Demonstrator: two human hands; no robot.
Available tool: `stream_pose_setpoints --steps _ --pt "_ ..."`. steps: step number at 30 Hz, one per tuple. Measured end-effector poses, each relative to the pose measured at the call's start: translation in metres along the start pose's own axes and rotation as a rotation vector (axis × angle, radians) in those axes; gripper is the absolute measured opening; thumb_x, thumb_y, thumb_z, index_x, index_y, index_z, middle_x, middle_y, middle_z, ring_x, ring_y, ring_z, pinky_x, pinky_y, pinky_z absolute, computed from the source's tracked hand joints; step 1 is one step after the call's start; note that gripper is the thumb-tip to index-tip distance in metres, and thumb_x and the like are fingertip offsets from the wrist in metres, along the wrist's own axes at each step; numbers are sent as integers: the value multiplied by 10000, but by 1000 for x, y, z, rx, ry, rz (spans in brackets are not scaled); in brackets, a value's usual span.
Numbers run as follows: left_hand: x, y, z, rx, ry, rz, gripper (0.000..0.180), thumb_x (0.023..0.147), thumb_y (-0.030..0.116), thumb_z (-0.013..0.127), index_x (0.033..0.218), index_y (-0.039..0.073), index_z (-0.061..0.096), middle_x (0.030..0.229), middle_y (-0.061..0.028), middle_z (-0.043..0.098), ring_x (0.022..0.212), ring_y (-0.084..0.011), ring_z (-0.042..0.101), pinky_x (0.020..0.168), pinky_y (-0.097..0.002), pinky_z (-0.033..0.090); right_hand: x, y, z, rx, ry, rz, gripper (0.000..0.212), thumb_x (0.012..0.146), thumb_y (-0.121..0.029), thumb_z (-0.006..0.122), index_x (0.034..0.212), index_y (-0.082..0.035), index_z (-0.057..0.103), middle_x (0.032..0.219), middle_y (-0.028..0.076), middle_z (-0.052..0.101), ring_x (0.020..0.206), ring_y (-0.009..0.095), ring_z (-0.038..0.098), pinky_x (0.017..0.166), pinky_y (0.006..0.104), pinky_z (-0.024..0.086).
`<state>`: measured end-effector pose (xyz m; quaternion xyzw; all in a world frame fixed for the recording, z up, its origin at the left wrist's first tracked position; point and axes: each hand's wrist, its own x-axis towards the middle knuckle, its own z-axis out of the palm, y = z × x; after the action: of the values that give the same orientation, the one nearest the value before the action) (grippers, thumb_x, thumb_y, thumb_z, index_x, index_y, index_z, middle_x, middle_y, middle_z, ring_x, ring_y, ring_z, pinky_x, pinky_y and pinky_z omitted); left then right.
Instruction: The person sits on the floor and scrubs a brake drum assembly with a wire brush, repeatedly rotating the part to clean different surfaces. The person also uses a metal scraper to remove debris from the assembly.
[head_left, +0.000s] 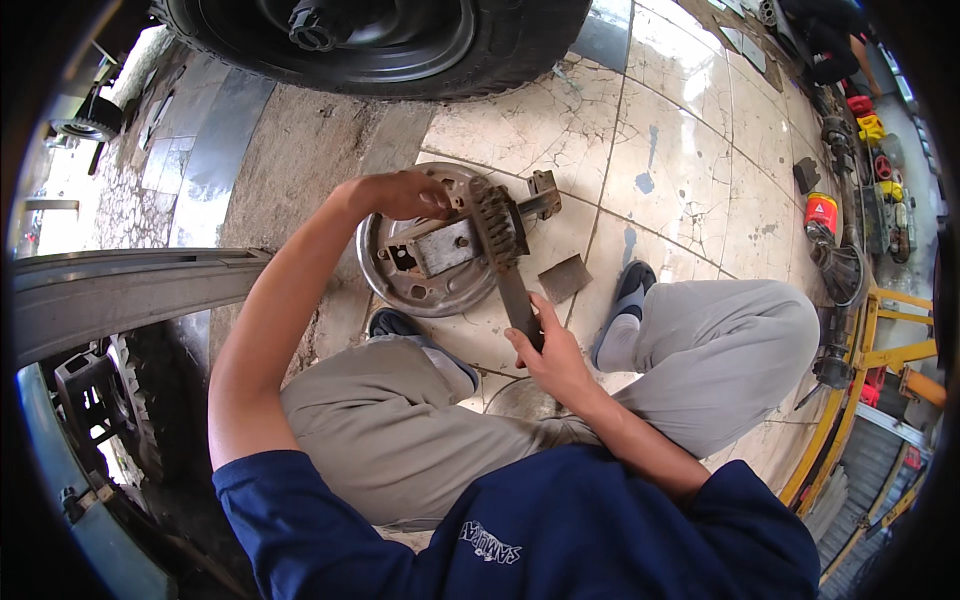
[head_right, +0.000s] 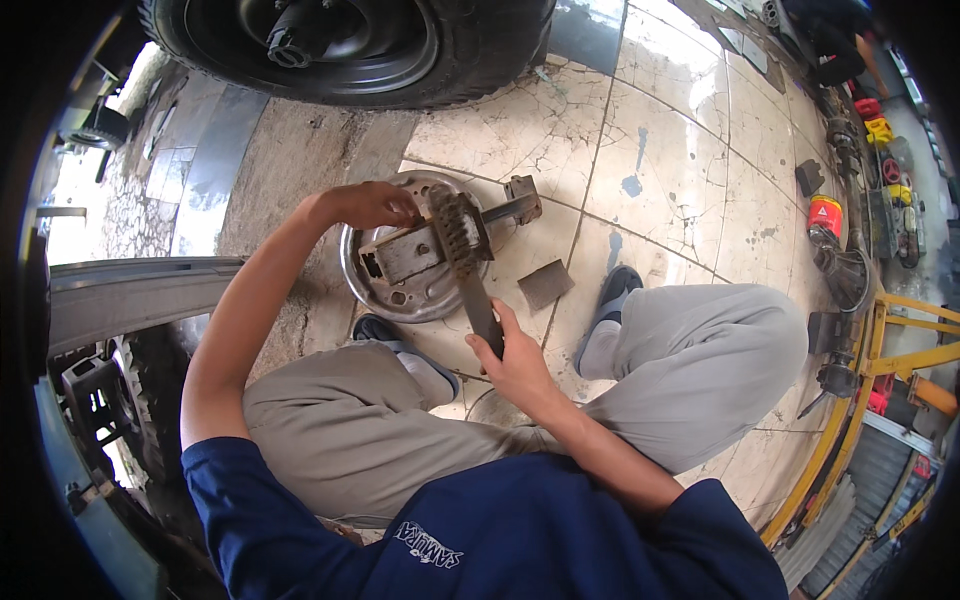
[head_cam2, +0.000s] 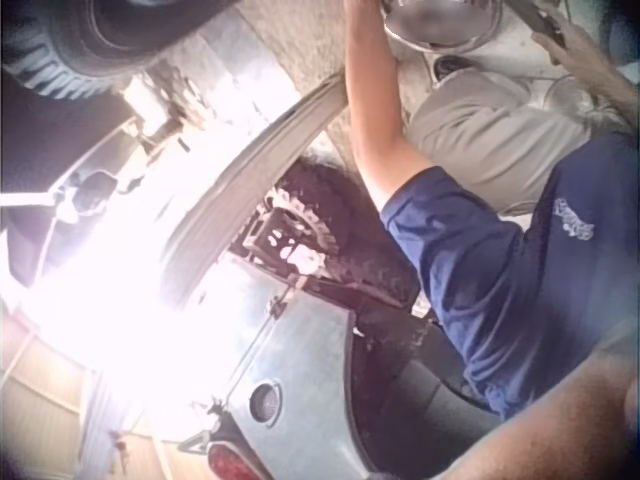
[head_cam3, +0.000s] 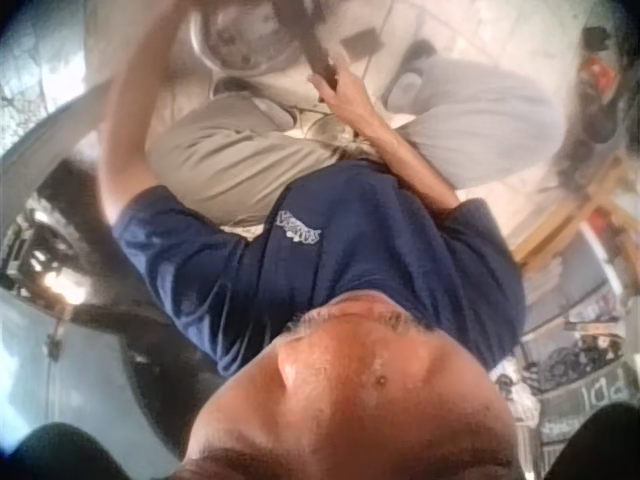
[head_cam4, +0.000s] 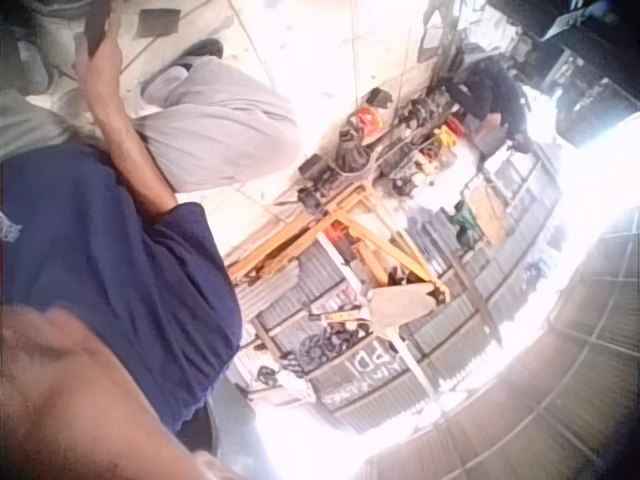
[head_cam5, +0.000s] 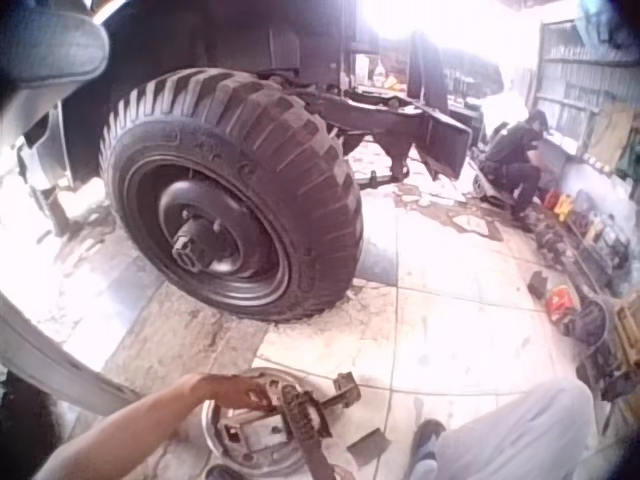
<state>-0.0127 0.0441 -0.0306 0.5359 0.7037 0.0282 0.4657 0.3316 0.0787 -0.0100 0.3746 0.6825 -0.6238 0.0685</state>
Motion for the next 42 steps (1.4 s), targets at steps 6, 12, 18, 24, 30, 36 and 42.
stream_pose_setpoints --steps 6,12,18,24,30,36,42 --pt "3 -3 0 29 -29 -6 419 962 374 582 1261 82 618 1231 -140 653 1139 -291 615 983 -392 468 8 7 -4 413 13 -136 415 981 -89 560 1305 -43 306 1035 151 572 757 156 645 707 283 510" --pt "5 -3 -2 10 -29 2 403 965 379 582 1224 75 641 1193 -129 667 1108 -281 627 961 -379 476 6 13 -4 -23 331 -368 381 970 -144 597 1241 -38 351 1011 159 590 770 229 625 708 371 496" --pt "1 -4 2 -45 -36 -39 470 952 481 572 1191 87 664 1119 -125 692 1094 -269 628 937 -387 472 12 15 -3 164 329 -281 431 967 -150 608 1312 -39 373 1013 130 567 782 200 587 667 354 466" --pt "-1 -3 2 -74 -49 -60 413 970 417 576 1187 76 663 1076 -111 704 1005 -220 656 896 -372 498 1 -1 -8 59 214 -303 451 932 -86 647 1349 -46 480 1033 73 561 788 116 546 698 261 460" --pt "4 -6 2 -70 -46 -42 442 957 463 578 1190 99 669 1082 -116 703 1027 -228 648 927 -379 479 10 9 -11 65 329 -310 459 905 -53 656 1337 -48 502 1123 127 555 953 213 566 831 315 465" --pt "9 -23 6 -89 -14 -15 467 937 487 605 1201 106 666 1066 -116 696 1022 -220 644 922 -369 477 7 5 -2 -55 232 -478 518 884 -50 655 1373 -107 493 1151 171 569 1008 290 601 870 357 480" --pt "9 -22 6 -87 -18 -42 507 909 527 630 1226 132 662 1066 -110 694 1044 -227 634 924 -375 473 8 12 -4 -110 140 -367 752 891 -76 648 1541 -135 275 1175 215 586 1018 340 605 902 375 473"
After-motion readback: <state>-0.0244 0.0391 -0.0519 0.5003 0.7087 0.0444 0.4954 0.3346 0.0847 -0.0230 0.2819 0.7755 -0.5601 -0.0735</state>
